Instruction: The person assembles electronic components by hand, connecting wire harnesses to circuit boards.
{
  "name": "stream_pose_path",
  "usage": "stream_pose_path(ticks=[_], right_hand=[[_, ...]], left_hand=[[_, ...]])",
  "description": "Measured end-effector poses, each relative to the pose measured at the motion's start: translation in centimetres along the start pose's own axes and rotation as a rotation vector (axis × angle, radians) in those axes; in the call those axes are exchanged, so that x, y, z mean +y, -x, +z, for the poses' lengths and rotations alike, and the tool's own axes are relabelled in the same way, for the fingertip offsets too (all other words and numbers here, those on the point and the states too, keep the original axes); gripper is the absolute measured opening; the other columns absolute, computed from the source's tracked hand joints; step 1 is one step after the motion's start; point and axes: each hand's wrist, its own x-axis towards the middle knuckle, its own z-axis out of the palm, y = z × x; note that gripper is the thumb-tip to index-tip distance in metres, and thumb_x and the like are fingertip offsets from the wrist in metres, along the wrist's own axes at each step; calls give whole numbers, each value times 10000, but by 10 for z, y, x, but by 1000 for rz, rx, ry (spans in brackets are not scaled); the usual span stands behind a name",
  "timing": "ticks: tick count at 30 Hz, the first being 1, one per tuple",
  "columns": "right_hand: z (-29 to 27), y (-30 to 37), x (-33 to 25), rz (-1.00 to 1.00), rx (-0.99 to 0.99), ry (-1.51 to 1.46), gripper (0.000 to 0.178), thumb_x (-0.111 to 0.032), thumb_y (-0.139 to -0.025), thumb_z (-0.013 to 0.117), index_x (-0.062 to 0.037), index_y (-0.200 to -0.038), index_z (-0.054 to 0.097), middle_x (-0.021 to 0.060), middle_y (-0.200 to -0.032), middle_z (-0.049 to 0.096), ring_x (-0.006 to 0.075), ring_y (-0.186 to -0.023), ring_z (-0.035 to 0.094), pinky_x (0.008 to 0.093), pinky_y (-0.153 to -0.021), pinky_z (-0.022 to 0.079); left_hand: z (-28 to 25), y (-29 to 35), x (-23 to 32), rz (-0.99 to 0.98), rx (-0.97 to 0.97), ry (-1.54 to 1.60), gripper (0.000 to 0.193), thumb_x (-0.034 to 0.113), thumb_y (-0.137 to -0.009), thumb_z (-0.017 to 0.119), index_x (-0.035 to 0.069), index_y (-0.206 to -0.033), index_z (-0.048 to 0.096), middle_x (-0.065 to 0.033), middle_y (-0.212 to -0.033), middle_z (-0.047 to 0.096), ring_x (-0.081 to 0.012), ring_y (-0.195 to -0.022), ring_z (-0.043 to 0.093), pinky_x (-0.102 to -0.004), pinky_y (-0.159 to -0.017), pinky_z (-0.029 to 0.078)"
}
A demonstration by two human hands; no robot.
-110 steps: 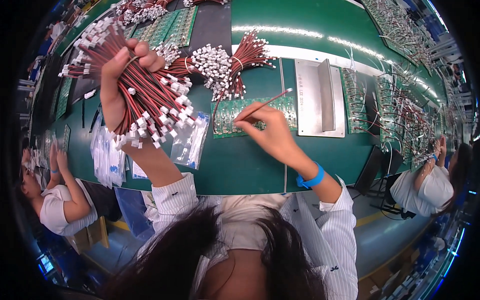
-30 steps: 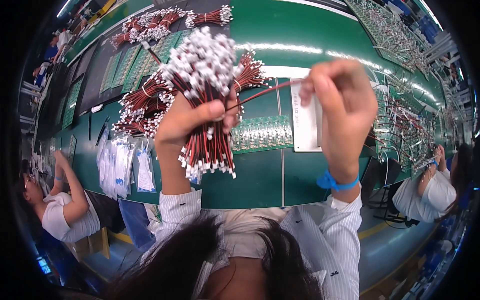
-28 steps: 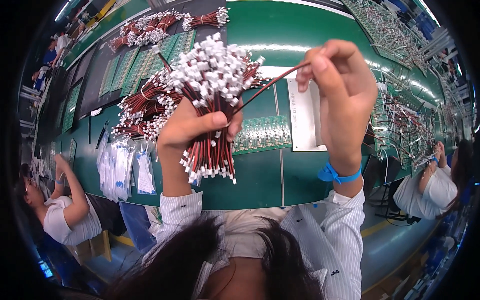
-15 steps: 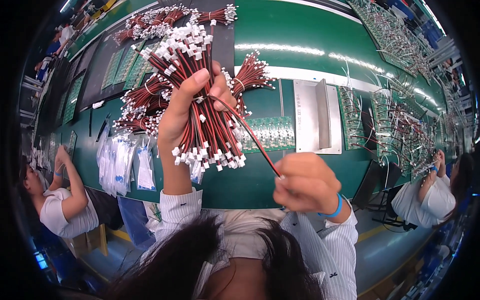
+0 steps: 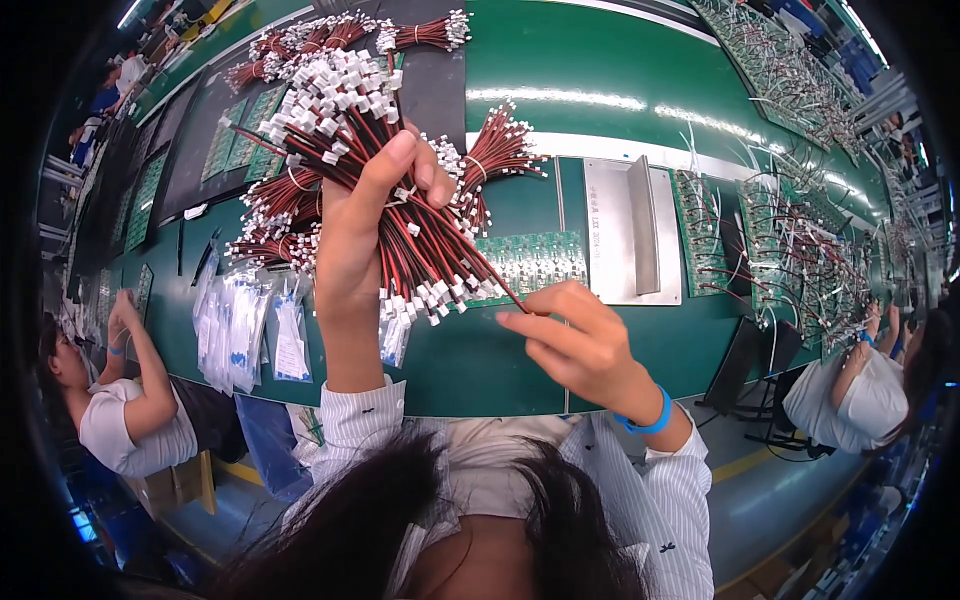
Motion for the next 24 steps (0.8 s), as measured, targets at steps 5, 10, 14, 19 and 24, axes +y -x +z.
stream_pose_path(ticks=[5,10,14,19,24], right_hand=[[6,0,4,-42,108,46,392,132,-609,591,-6,-974,623,84,-760,559,206,-652,565,295,-600,466],[5,-5,-1,241,210,-121,313,102,-696,581,17,-996,602,93,-762,575,167,-671,577,265,-633,475],[-3,-18,6,345,250,-401,263,73,-782,551,56,-1044,568,98,-837,585,154,-747,582,262,-678,480],[-12,-44,12,451,436,-920,215,-46,-877,504,72,-1048,557,108,-875,584,166,-778,576,290,-717,482],[-20,-65,37,555,389,-1411,315,-114,-874,535,77,-1118,482,89,-933,560,160,-861,555,262,-781,464]], left_hand=[[-1,1,2,-40,14,59,127,118,-835,597,19,-850,519,-39,-686,534,-120,-608,530,-247,-561,435],[-7,0,-1,-48,14,25,148,51,-826,579,13,-921,472,-56,-736,500,-143,-651,507,-288,-576,428],[-4,0,2,-29,43,13,177,8,-809,587,3,-948,477,-62,-752,513,-147,-648,507,-291,-577,428],[-4,1,2,-19,41,9,209,-11,-798,591,-4,-977,483,-71,-757,526,-161,-646,512,-288,-581,428],[-6,0,2,-137,-161,-63,331,38,-759,630,-4,-1040,461,-79,-727,531,-170,-623,523,-310,-596,430]])
